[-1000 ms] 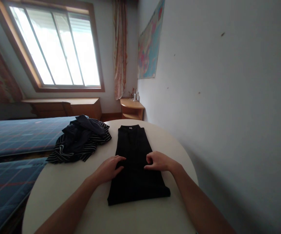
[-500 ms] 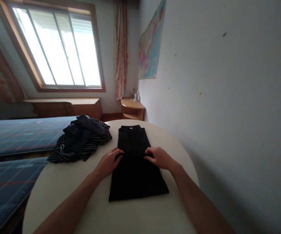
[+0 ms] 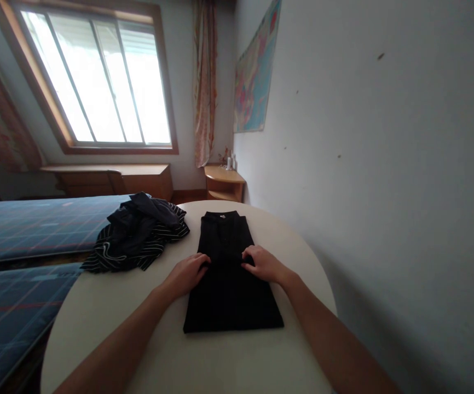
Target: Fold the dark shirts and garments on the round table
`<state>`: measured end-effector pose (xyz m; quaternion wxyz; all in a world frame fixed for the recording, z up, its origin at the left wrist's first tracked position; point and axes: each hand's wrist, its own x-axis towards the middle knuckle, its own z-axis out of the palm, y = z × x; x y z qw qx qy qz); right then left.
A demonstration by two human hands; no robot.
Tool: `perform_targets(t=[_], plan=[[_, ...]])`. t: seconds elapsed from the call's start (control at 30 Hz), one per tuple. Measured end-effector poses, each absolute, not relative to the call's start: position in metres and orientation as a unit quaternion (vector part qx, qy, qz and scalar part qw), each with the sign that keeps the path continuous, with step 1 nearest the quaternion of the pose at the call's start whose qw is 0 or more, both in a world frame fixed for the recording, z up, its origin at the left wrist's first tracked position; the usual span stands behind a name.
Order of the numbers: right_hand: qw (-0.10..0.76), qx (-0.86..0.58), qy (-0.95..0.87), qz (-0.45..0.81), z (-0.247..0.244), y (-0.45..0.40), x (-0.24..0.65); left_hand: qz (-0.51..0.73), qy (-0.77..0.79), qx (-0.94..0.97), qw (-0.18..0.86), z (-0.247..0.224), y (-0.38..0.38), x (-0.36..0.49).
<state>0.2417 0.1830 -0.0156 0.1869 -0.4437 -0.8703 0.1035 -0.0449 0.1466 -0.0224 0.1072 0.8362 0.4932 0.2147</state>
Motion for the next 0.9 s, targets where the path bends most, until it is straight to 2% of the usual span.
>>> perform_targets(t=[0.2, 0.33, 0.5, 0.7, 0.9], plan=[[0.128, -0.413, -0.889, 0.153, 0.008, 0.161, 0.242, 0.137, 0.494, 0.855, 0.082, 0.004, 0.121, -0.046], [0.114, -0.387, -0.899, 0.169, 0.013, 0.155, 0.243, 0.135, 0.501, 0.852, 0.072, 0.008, 0.111, -0.047], [0.155, -0.411, -0.888, 0.135, 0.012, 0.156, 0.244, 0.179, 0.492, 0.849, 0.071, 0.006, 0.117, -0.052], [0.284, -0.461, -0.840, 0.039, 0.010, 0.166, 0.237, 0.299, 0.505, 0.809, 0.034, -0.005, 0.141, -0.055], [0.224, -0.483, -0.845, 0.057, -0.014, 0.179, 0.235, 0.274, 0.530, 0.798, 0.084, -0.025, 0.157, -0.050]])
